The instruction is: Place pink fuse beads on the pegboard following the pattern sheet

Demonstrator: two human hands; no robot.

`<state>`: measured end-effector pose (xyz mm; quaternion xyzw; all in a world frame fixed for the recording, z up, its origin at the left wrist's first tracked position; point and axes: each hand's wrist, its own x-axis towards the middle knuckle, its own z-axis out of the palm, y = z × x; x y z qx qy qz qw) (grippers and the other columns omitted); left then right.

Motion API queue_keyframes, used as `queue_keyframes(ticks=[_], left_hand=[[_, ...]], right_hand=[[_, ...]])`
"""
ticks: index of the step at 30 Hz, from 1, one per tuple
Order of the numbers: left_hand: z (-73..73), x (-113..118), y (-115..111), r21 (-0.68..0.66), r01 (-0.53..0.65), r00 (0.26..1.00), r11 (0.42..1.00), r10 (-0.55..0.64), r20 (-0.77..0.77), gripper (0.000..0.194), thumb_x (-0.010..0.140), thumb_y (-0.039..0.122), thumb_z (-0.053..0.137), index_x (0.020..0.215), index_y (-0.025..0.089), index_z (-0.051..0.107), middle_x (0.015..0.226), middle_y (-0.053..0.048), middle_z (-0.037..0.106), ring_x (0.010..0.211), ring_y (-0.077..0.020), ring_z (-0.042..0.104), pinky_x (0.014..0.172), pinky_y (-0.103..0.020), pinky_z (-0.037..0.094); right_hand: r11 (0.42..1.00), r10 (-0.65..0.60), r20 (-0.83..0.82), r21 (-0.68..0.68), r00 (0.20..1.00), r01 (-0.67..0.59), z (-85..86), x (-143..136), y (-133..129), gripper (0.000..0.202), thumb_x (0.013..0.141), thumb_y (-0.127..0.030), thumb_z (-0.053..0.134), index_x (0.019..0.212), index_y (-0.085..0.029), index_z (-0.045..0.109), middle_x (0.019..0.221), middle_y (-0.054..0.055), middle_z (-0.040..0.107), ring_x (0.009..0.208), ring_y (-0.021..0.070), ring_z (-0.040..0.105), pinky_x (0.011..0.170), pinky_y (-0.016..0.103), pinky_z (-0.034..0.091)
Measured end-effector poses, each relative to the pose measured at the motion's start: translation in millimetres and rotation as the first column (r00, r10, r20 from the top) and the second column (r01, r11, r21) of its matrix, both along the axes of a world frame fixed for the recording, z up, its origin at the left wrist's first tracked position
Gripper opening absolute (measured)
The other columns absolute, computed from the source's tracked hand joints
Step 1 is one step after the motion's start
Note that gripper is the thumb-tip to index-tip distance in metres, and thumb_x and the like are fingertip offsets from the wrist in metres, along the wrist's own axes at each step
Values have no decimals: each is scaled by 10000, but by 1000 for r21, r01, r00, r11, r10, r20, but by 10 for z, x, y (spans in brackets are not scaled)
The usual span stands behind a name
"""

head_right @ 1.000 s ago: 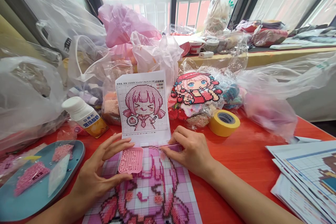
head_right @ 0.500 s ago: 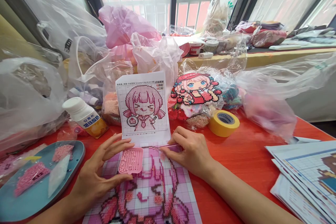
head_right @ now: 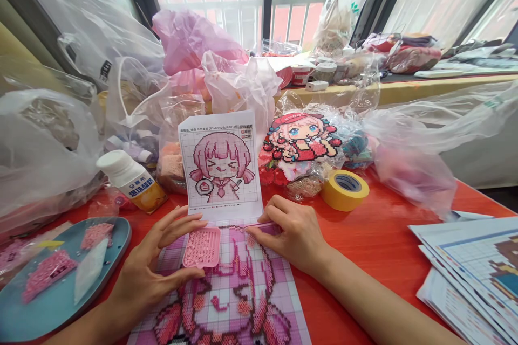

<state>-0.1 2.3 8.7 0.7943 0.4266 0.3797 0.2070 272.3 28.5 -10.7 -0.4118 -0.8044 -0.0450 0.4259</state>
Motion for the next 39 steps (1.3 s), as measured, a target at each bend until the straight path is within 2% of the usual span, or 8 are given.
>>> queue_keyframes(ticks=[5,8,11,14,22,29,34,39], left_hand=[[-15,10,-5,10,-6,1000,1000,6,10,810,759,521,735,1430,404,297,1182,-29,755,1199,-282,642,1085,-645,370],[-12,15,-6,12,-3,1000,1000,3,1,813,763,515,734,1435,409,288,1182,-27,755,1197,-277,644,1085,-636,376],[-7,12,-3,14,4,1000,1000,-4,-1,826,763,515,734,1441,416,273,1181,-26,755,1189,-275,649,1086,-634,375],[-10,7,-3,12,15,1000,1000,-15,7,834,759,514,738,1443,418,270,1184,-26,754,1187,-275,650,1092,-635,363],[-30,20,-6,-2,51,998,999,-51,21,907,703,512,781,1446,441,266,1174,-22,758,1195,-291,643,1061,-654,393],[-4,9,-3,17,70,997,997,-70,10,928,698,507,786,1455,454,252,1168,-21,761,1192,-302,645,1057,-691,364],[-11,15,6,16,66,998,998,-66,7,946,687,507,793,1459,449,249,1171,-26,760,1189,-298,647,1065,-675,366],[-8,17,7,8,57,998,998,-57,10,921,699,513,782,1454,436,260,1169,-31,761,1187,-290,649,1047,-631,422]], right_hand=[[1000,-4,-38,21,999,5,5,-9,-7,269,830,-362,711,672,-175,597,650,-3,589,530,74,515,460,198,403],[1000,14,-104,21,994,-11,27,-21,-13,149,849,-289,694,765,-177,641,699,4,595,551,77,525,459,198,418],[996,87,-150,41,985,-82,66,-49,-28,43,881,-198,637,903,-169,660,767,25,604,613,89,563,500,195,469],[986,165,-133,54,977,-159,101,-97,-66,118,886,-158,612,999,-152,647,817,46,613,686,106,591,564,202,509],[964,266,-59,25,962,-265,106,-211,-152,147,920,-131,541,1030,-157,635,846,52,603,726,110,589,619,211,524],[962,273,-58,26,960,-272,103,-220,-152,170,926,-128,525,1048,-163,639,848,50,605,726,109,588,618,207,528],[961,276,-54,13,960,-276,105,-227,-152,176,936,-147,521,1059,-177,643,845,45,611,715,103,589,611,206,529],[964,265,-85,18,960,-265,115,-225,-152,137,924,-128,538,1013,-157,637,830,48,604,724,109,592,613,213,528]])
